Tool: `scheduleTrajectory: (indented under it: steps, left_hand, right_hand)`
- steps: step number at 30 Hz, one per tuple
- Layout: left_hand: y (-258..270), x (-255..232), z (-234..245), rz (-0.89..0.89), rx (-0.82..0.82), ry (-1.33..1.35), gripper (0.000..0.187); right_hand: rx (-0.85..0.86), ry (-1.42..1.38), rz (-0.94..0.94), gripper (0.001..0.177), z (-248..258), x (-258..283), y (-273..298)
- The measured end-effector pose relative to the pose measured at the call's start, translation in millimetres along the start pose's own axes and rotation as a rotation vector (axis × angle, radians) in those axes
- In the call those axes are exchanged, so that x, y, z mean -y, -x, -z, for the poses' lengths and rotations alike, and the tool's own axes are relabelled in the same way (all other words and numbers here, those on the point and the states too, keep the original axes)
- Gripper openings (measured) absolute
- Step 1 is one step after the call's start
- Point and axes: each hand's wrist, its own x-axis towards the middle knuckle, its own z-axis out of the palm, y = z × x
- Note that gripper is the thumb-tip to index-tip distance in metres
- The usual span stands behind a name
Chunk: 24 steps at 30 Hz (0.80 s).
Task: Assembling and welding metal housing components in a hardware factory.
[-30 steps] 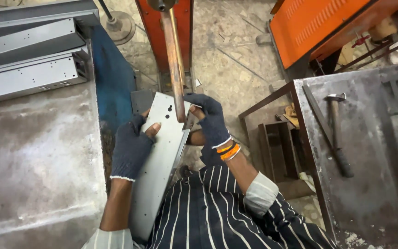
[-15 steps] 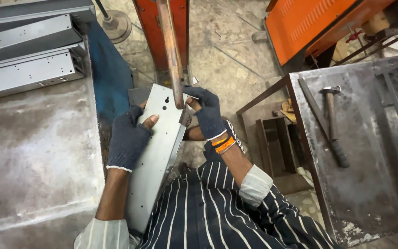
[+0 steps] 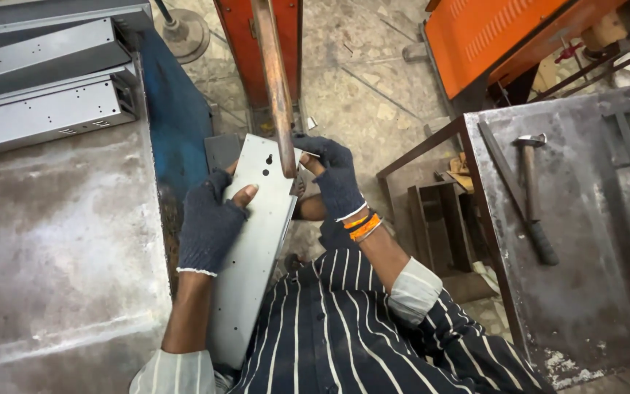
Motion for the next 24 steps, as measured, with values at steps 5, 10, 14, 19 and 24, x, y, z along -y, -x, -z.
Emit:
scheduleTrajectory:
  steps: [5, 10, 14, 19, 24]
  left_hand:
    - [-1, 4, -1, 0.047, 0.002, 0.024, 0.052]
    - [-3, 13, -1, -0.158, -0.018, 0.033, 0.051]
    - [-1, 5, -2, 0.062, 0.013, 0.005, 0.053]
    - [0, 12, -3, 0.092, 0.004, 0.043, 0.053]
    - [0, 4, -3, 0.017, -0.012, 0.049, 0.053]
  right_hand:
    - [0.006, 0.129, -0.022, 0.026, -4, 37, 2]
    - [0.06, 0.3, -0.005, 0.028, -4, 41, 3]
    - [0.034, 0.047, -0.01, 0.026, -1, 11, 2]
    - [0.053, -0.015, 0.021, 0.029, 0, 7, -2]
    - [0.055, 0.021, -0.028, 0.026, 0, 16, -4]
